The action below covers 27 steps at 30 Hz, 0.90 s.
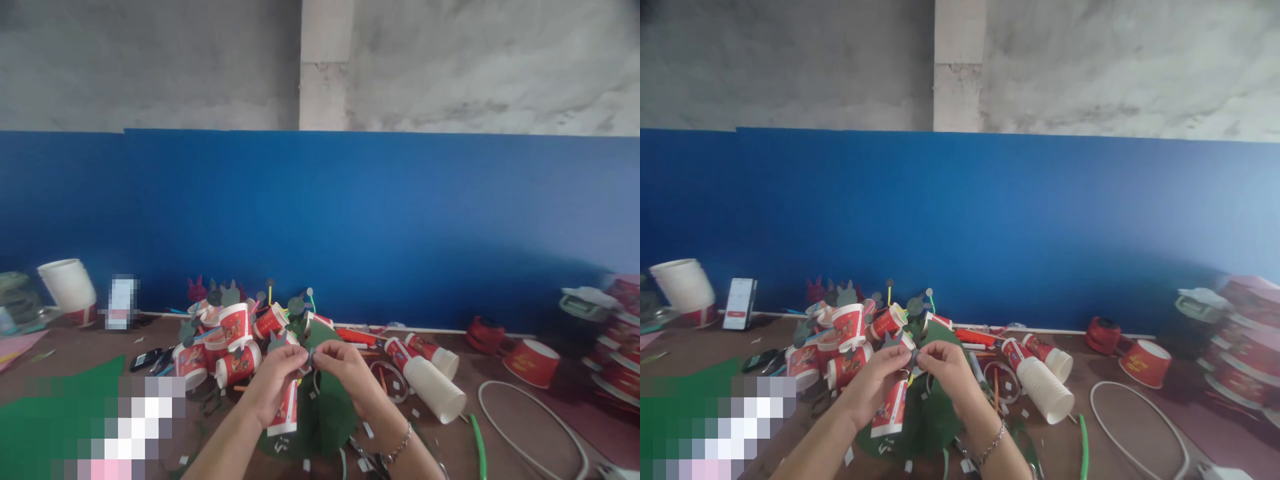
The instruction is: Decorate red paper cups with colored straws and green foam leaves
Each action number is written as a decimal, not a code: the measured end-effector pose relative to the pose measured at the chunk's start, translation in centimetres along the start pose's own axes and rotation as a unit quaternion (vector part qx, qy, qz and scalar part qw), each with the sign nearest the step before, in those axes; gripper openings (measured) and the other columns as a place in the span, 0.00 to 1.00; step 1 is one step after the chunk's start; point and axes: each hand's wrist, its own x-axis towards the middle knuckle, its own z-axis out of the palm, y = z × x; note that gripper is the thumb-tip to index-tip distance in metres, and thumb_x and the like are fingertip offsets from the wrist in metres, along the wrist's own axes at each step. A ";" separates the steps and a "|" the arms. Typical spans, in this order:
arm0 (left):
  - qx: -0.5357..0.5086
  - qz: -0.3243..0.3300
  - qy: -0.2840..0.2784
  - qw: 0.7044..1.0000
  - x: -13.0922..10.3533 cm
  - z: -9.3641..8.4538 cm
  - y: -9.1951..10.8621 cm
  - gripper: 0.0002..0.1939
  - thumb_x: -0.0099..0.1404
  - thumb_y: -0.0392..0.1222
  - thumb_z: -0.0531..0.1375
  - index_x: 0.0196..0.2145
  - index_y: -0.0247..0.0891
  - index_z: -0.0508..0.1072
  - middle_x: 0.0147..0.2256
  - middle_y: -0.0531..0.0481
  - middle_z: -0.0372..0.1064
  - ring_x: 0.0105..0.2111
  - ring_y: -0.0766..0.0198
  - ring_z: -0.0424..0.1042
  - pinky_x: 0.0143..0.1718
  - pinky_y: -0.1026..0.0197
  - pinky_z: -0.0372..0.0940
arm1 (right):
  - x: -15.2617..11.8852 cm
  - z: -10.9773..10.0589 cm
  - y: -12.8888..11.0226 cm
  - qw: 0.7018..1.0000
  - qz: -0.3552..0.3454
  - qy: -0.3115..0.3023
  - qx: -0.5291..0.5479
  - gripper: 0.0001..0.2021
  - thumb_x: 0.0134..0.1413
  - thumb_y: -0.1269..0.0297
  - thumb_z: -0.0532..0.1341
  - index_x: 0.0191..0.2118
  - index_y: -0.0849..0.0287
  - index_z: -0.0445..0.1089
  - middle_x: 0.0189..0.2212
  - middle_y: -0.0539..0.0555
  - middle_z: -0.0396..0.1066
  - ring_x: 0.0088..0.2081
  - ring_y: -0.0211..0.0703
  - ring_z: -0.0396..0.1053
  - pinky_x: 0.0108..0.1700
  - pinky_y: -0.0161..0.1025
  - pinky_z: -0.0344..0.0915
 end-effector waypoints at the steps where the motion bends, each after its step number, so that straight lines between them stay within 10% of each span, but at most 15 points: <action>1: -0.007 -0.001 0.001 1.000 0.0 0.0 -0.1 0.13 0.49 0.46 0.66 0.21 0.35 0.68 0.20 0.56 0.62 0.24 0.70 0.60 0.28 0.67 0.56 | 0.1 0.0 0.1 1.000 -0.002 0.011 0.001 0.13 0.37 0.58 0.69 0.28 0.61 0.72 0.21 0.48 0.69 0.26 0.36 0.64 0.31 0.34 0.58; 21: 0.223 0.095 0.150 0.958 -0.4 -2.6 4.5 0.15 0.52 0.48 0.63 0.34 0.35 0.76 0.30 0.48 0.75 0.34 0.60 0.72 0.35 0.63 0.62 | 0.7 -0.5 0.7 0.993 -0.043 0.078 -0.076 0.10 0.40 0.65 0.60 0.32 0.61 0.73 0.22 0.48 0.68 0.25 0.37 0.62 0.29 0.35 0.57; 27: 0.212 -0.024 0.122 0.969 -3.8 -5.2 2.7 0.10 0.51 0.46 0.65 0.27 0.35 0.75 0.22 0.52 0.71 0.24 0.67 0.67 0.25 0.68 0.59 | 1.5 -0.8 2.5 0.985 -0.037 0.073 -0.153 0.16 0.47 0.64 0.54 0.41 0.59 0.74 0.23 0.49 0.66 0.26 0.39 0.61 0.31 0.36 0.59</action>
